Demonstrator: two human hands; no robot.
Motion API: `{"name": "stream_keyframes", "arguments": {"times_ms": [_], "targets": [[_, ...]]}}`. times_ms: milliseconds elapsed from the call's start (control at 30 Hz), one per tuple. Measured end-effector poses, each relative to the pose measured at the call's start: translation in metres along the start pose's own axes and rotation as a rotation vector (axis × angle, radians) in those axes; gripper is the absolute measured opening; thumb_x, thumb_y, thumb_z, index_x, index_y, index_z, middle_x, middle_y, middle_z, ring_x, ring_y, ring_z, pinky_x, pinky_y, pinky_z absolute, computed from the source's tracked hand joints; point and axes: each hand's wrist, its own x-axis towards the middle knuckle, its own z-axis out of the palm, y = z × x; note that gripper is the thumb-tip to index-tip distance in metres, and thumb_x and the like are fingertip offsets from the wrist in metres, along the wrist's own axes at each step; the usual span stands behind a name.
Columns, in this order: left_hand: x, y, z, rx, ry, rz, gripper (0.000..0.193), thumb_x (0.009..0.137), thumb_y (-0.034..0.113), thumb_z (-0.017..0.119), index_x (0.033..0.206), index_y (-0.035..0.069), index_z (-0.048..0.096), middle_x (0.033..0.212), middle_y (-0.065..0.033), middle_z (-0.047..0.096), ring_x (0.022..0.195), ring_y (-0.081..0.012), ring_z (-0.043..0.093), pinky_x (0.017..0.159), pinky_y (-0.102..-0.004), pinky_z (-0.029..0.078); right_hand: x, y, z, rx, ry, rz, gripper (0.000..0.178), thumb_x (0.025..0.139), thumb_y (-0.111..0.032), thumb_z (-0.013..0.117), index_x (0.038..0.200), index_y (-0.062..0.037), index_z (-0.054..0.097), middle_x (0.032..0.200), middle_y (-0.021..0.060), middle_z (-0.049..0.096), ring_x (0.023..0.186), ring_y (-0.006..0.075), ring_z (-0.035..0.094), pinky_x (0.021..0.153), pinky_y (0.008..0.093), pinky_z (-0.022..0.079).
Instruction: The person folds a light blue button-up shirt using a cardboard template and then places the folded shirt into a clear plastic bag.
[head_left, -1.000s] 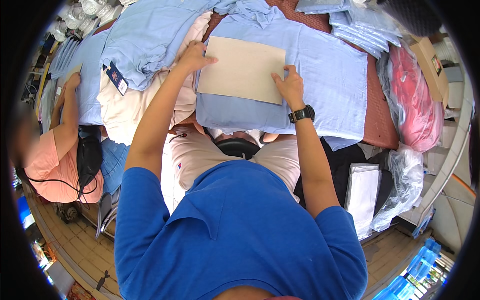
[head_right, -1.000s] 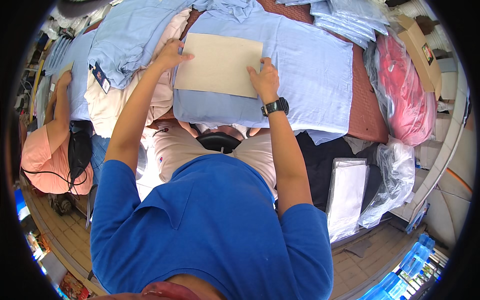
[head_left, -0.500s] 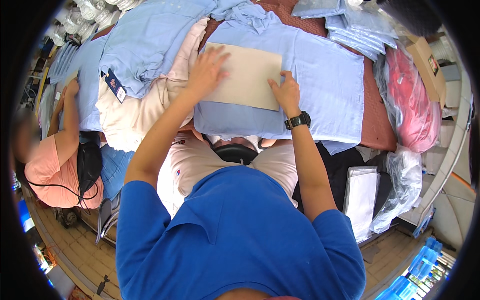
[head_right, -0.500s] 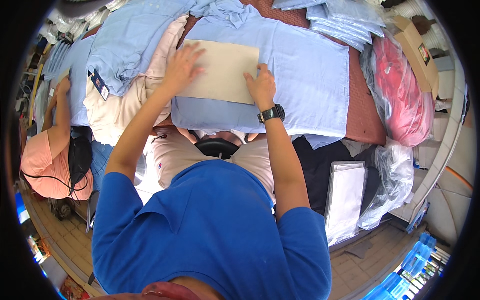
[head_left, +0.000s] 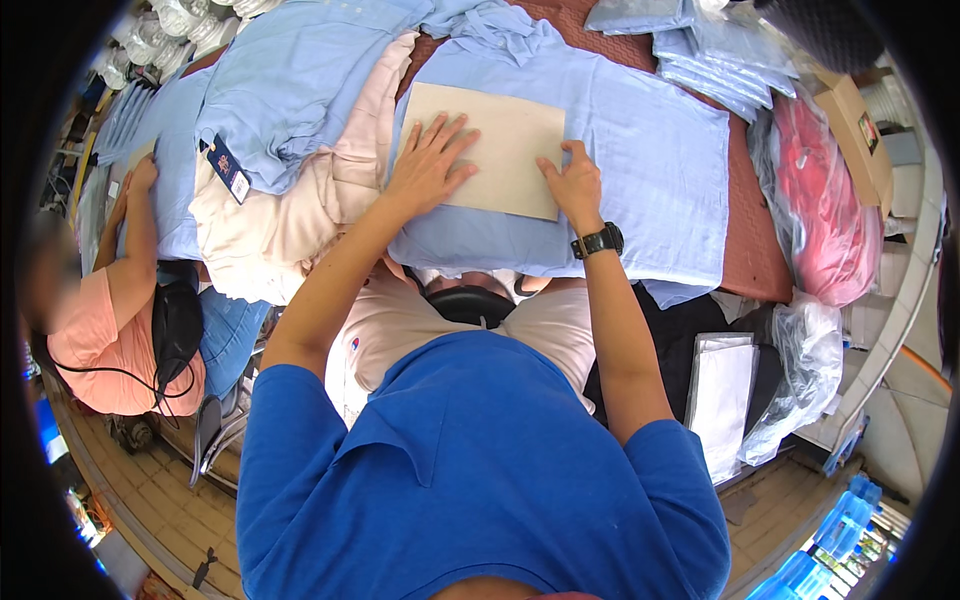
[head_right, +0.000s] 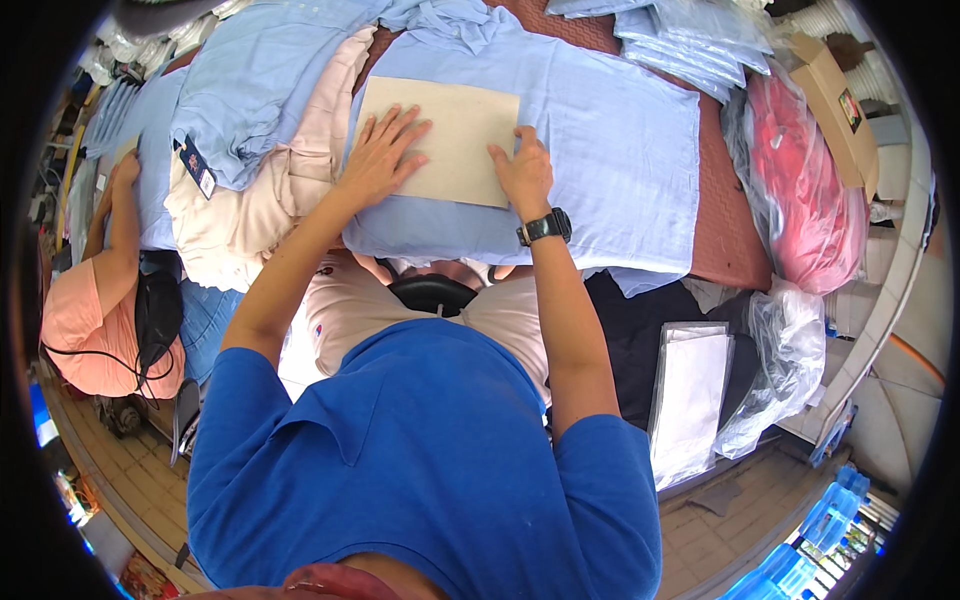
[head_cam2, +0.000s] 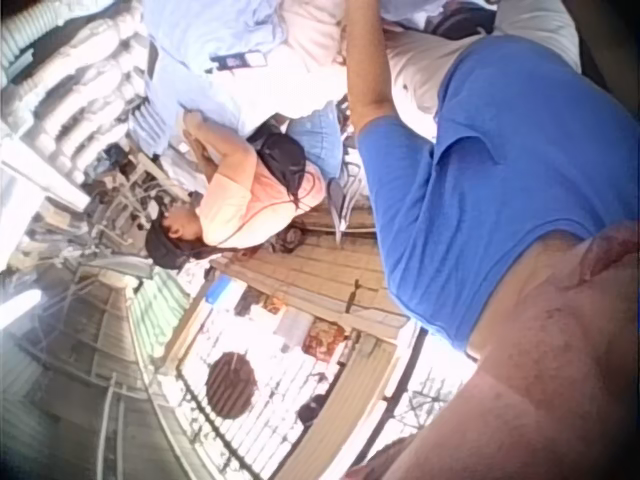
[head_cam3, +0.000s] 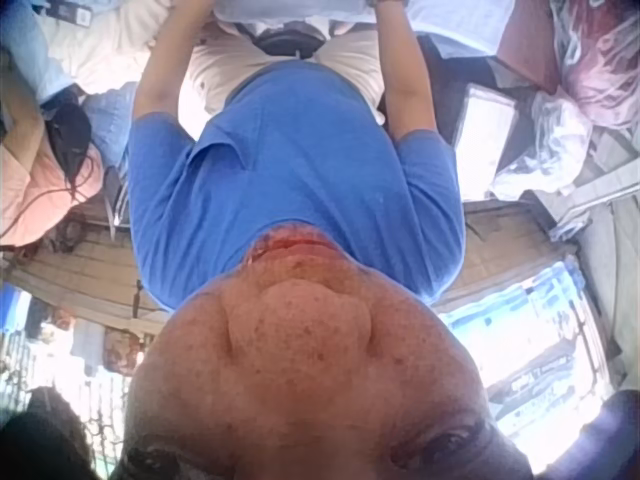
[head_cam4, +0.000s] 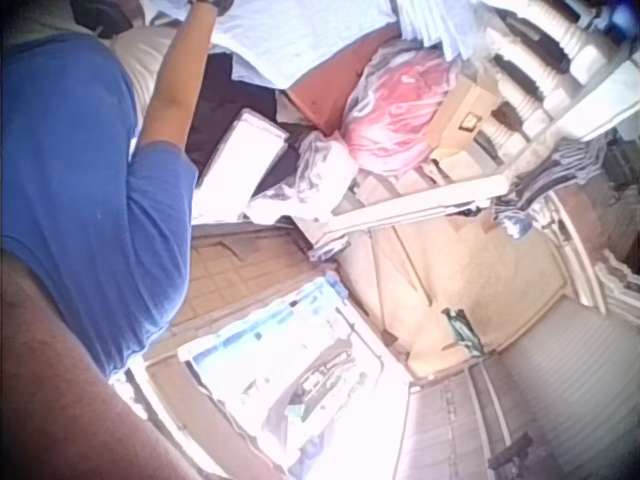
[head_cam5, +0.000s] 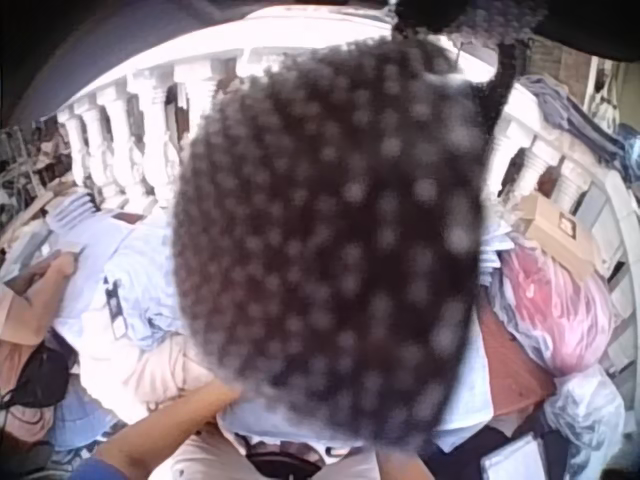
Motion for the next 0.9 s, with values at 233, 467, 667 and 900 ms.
{"name": "stream_keyframes", "arguments": {"times_ms": [233, 467, 667, 900], "targets": [[0.000, -0.001, 0.002, 0.015, 0.005, 0.012, 0.055, 0.098, 0.046, 0.047, 0.147, 0.020, 0.042, 0.158, -0.0061, 0.030, 0.147, -0.0323, 0.024, 0.119, -0.0543, 0.015, 0.001, 0.009, 0.006, -0.034, 0.114, -0.104, 0.053, 0.079, -0.038, 0.076, 0.117, -0.0045, 0.060, 0.066, 0.0102, 0.063, 0.066, 0.0274, 0.064, 0.064, 0.0414, 0.051], [0.000, -0.002, 0.002, 0.018, 0.005, 0.017, 0.056, 0.098, 0.046, 0.047, 0.148, 0.020, 0.041, 0.158, -0.0063, 0.030, 0.147, -0.0319, 0.024, 0.119, -0.0535, 0.014, -0.001, 0.001, -0.003, 0.012, 0.018, -0.028, 0.050, 0.080, -0.033, 0.076, 0.117, -0.0057, 0.057, 0.099, 0.0196, 0.069, 0.091, 0.0383, 0.067, 0.074, 0.0460, 0.053], [-0.001, -0.003, 0.002, 0.011, 0.000, 0.019, 0.056, 0.099, 0.047, 0.046, 0.148, 0.021, 0.041, 0.158, -0.0059, 0.030, 0.147, -0.0316, 0.024, 0.119, -0.0531, 0.014, -0.001, 0.005, -0.007, 0.113, -0.017, -0.010, 0.052, 0.078, -0.033, 0.078, 0.118, -0.0061, 0.058, 0.070, 0.0116, 0.066, 0.071, 0.0309, 0.067, 0.065, 0.0424, 0.052], [-0.001, -0.004, 0.001, 0.006, -0.009, 0.023, 0.055, 0.099, 0.046, 0.046, 0.147, 0.020, 0.041, 0.158, -0.0056, 0.030, 0.147, -0.0306, 0.023, 0.119, -0.0532, 0.014, 0.001, 0.009, -0.009, 0.154, -0.056, -0.016, 0.050, 0.079, -0.030, 0.077, 0.118, -0.0045, 0.058, 0.067, 0.0094, 0.065, 0.067, 0.0275, 0.066, 0.064, 0.0402, 0.052]]}}
